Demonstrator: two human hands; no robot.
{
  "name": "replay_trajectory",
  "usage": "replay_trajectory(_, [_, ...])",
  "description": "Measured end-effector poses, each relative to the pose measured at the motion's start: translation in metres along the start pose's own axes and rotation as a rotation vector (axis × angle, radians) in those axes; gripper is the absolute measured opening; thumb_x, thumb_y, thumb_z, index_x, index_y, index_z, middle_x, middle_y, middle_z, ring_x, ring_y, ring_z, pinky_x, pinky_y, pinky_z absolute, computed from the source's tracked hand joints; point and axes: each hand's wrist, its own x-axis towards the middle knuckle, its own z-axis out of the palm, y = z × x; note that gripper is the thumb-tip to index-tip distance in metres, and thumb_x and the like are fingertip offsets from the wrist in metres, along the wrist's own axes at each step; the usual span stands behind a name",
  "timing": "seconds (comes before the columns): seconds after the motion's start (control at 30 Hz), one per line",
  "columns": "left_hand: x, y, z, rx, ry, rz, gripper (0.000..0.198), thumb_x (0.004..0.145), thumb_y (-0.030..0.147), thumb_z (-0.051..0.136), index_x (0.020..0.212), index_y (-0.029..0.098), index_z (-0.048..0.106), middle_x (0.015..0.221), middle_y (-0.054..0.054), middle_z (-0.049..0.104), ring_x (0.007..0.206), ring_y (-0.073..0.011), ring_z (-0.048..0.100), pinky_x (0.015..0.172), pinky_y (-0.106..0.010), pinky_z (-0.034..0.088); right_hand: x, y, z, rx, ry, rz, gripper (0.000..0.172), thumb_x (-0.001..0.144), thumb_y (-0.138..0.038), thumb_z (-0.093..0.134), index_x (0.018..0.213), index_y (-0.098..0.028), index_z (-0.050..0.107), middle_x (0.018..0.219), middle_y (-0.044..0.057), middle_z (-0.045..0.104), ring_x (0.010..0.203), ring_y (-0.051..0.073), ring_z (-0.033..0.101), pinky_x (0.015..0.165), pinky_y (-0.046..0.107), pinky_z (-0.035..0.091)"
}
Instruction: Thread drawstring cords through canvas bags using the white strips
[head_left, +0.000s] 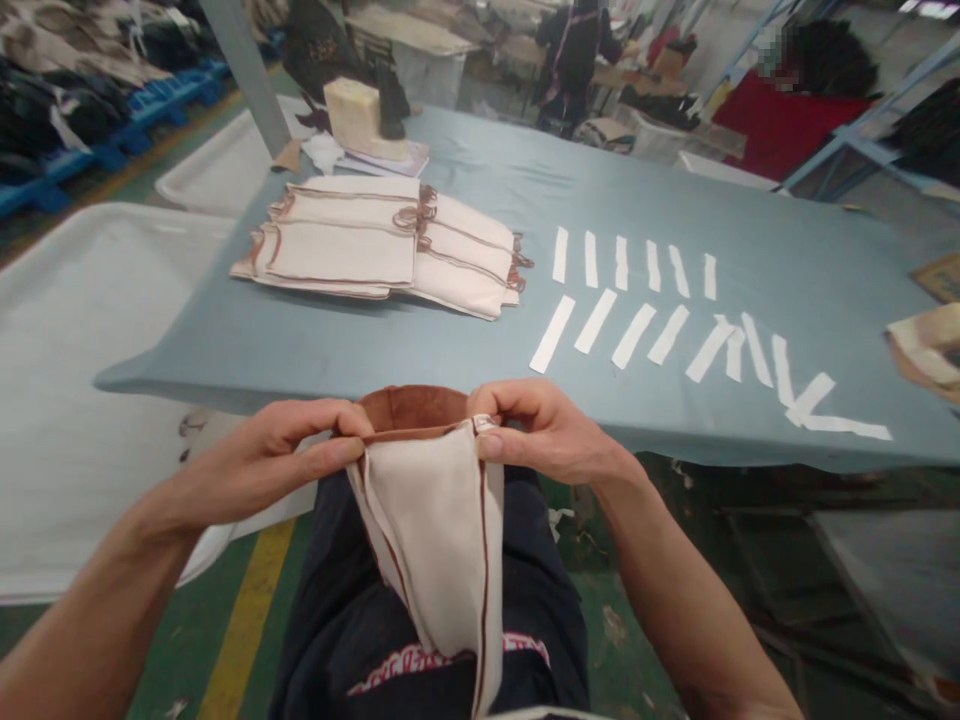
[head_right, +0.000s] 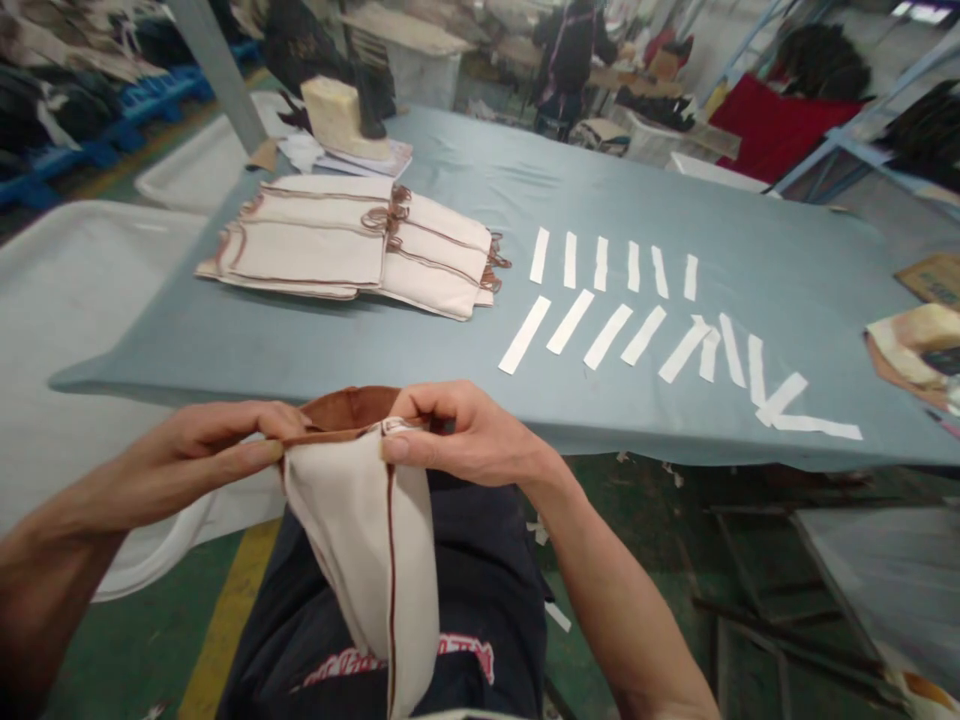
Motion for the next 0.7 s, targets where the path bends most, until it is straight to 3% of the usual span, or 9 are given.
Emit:
replay_trajectory(0.1, [0.010,0.007,-0.010,-0.257,-0.114,-0.032,0.060,0.121,0.063,0.052,0.094,0.017,0.079,0.095,-0.006,0.082,0.094,-0.0221,0.075,0.091,-0.027,0.060,-0.001,-0.001,-0.003,-0.007,0.020,-0.002,0.062,0.097,-0.073,0.087,0.079,-0.021,0.058,0.073,-0.006,0.048,0.068,0.012,0.041,0.062,0.025,0.034])
replay_trajectory(0.2, [0.023,0.019,-0.012,-0.282,-0.141,-0.008,0.073,0.121,0.073,0.043,0.090,0.018,0.080,0.090,-0.006,0.082,0.087,-0.0218,0.072,0.089,-0.029,0.059,0.000,-0.006,-0.001,-0.014,0.005,0.006,0.062,0.094,-0.073,0.090,0.079,-0.022,0.058,0.073,-0.006,0.049,0.067,0.011,0.040,0.061,0.025,0.034])
replay_trajectory(0.27, [0.031,0.030,-0.010,-0.223,-0.136,0.021,0.068,0.121,0.069,0.044,0.089,0.019,0.079,0.086,-0.004,0.079,0.080,-0.0203,0.070,0.081,-0.027,0.058,0.002,-0.010,0.002,-0.027,-0.011,0.013,0.062,0.094,-0.071,0.091,0.078,-0.022,0.057,0.073,-0.007,0.047,0.066,0.010,0.037,0.060,0.025,0.033])
replay_trajectory(0.43, [0.043,0.057,0.005,-0.134,-0.120,0.069,0.026,0.107,0.038,0.064,0.091,0.021,0.078,0.076,0.003,0.075,0.068,-0.0160,0.066,0.064,-0.023,0.049,0.002,-0.017,0.010,-0.081,-0.042,0.013,0.054,0.099,-0.063,0.089,0.082,-0.021,0.058,0.070,-0.009,0.046,0.062,0.009,0.034,0.056,0.025,0.029])
replay_trajectory(0.57, [0.050,0.070,0.012,-0.173,-0.110,0.067,0.020,0.098,0.026,0.063,0.090,0.020,0.081,0.077,0.002,0.078,0.068,-0.0151,0.068,0.064,-0.021,0.051,-0.002,-0.019,0.011,-0.114,-0.008,0.001,0.054,0.093,-0.060,0.096,0.082,-0.021,0.060,0.070,-0.009,0.049,0.062,0.009,0.038,0.057,0.024,0.030])
replay_trajectory(0.7, [0.058,0.074,0.012,-0.265,-0.137,0.039,0.022,0.096,0.029,0.063,0.088,0.019,0.081,0.074,0.003,0.074,0.066,-0.0135,0.064,0.062,-0.020,0.050,-0.001,-0.018,0.009,-0.112,0.027,-0.010,0.059,0.090,-0.065,0.097,0.081,-0.022,0.057,0.070,-0.009,0.049,0.063,0.009,0.038,0.057,0.024,0.031])
